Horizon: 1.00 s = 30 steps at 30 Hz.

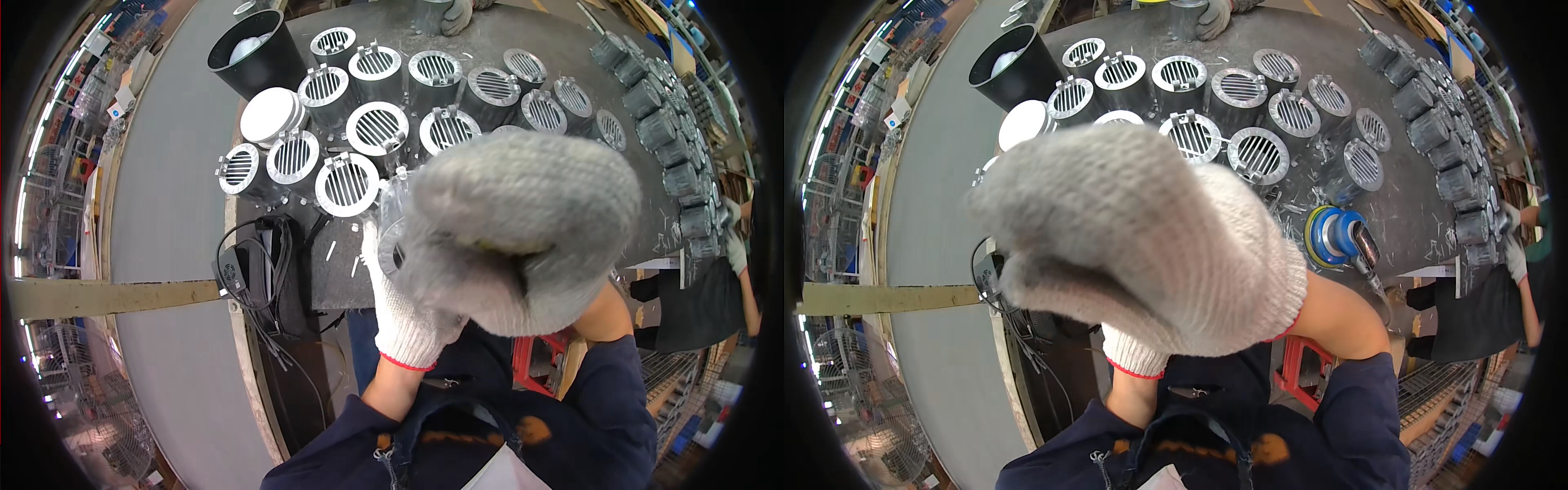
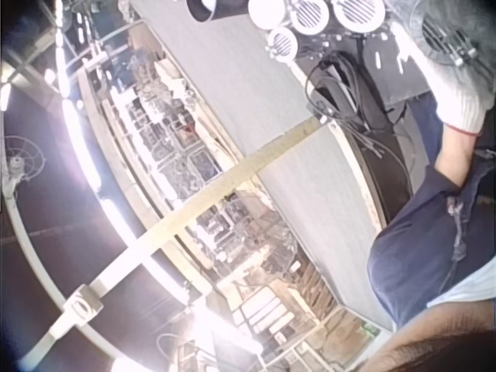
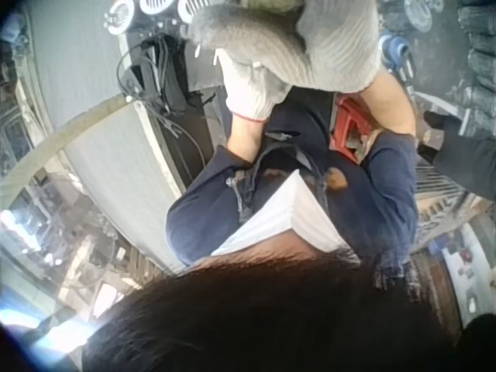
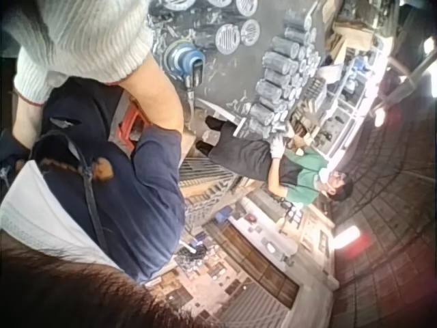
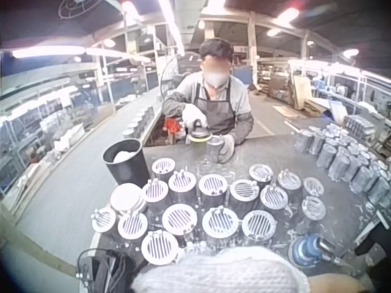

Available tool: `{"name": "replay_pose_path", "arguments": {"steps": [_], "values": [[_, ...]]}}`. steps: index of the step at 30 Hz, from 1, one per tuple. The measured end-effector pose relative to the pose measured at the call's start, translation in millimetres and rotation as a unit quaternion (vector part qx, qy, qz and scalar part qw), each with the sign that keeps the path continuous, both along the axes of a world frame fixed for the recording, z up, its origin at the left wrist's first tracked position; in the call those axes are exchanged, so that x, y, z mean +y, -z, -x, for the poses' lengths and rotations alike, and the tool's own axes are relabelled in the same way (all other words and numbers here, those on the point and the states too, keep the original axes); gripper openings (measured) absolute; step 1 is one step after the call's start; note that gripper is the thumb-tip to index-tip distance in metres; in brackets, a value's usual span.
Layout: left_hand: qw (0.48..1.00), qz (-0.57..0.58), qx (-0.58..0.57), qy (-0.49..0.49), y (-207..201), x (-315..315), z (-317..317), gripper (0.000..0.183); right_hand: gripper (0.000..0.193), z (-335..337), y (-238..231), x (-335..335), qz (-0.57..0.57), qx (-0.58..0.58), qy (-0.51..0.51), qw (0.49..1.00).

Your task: The person cleans metal cylindrical parts by scraping their slots and edges with a hand tool, placing the finished parts onto the table.

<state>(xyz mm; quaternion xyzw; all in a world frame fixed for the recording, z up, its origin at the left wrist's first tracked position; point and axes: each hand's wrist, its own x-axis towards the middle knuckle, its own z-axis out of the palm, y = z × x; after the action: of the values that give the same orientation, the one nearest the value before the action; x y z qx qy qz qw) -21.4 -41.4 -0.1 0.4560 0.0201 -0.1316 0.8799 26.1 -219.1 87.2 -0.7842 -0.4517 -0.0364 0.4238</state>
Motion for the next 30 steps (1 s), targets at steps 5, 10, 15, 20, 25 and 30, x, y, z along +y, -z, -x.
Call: {"name": "replay_pose_path", "arguments": {"steps": [5,10,15,20,25,30], "values": [[1.0,0.009,0.026,0.01,-23,0,-1,0.065,0.064,-1,-32,10,-0.12,-0.047,0.097,0.987],[0.978,0.168,0.12,-0.005,-28,4,-3,0.065,0.057,-3,-46,35,-0.216,-0.097,0.123,0.964],[0.935,0.287,0.209,-0.025,-30,8,-4,0.067,0.059,-22,-36,38,-0.167,-0.103,-0.047,0.979],[0.925,0.278,0.255,-0.043,-19,10,-1,0.068,0.054,-12,-29,42,-0.027,0.082,-0.028,0.996],[0.88,-0.422,-0.219,-0.004,3,16,11,0.069,0.044,-20,-45,40,0.131,-0.078,-0.072,0.986],[0.977,-0.186,-0.101,-0.022,10,13,14,0.06,0.039,-21,-36,51,0.113,-0.174,-0.058,0.976]]}}
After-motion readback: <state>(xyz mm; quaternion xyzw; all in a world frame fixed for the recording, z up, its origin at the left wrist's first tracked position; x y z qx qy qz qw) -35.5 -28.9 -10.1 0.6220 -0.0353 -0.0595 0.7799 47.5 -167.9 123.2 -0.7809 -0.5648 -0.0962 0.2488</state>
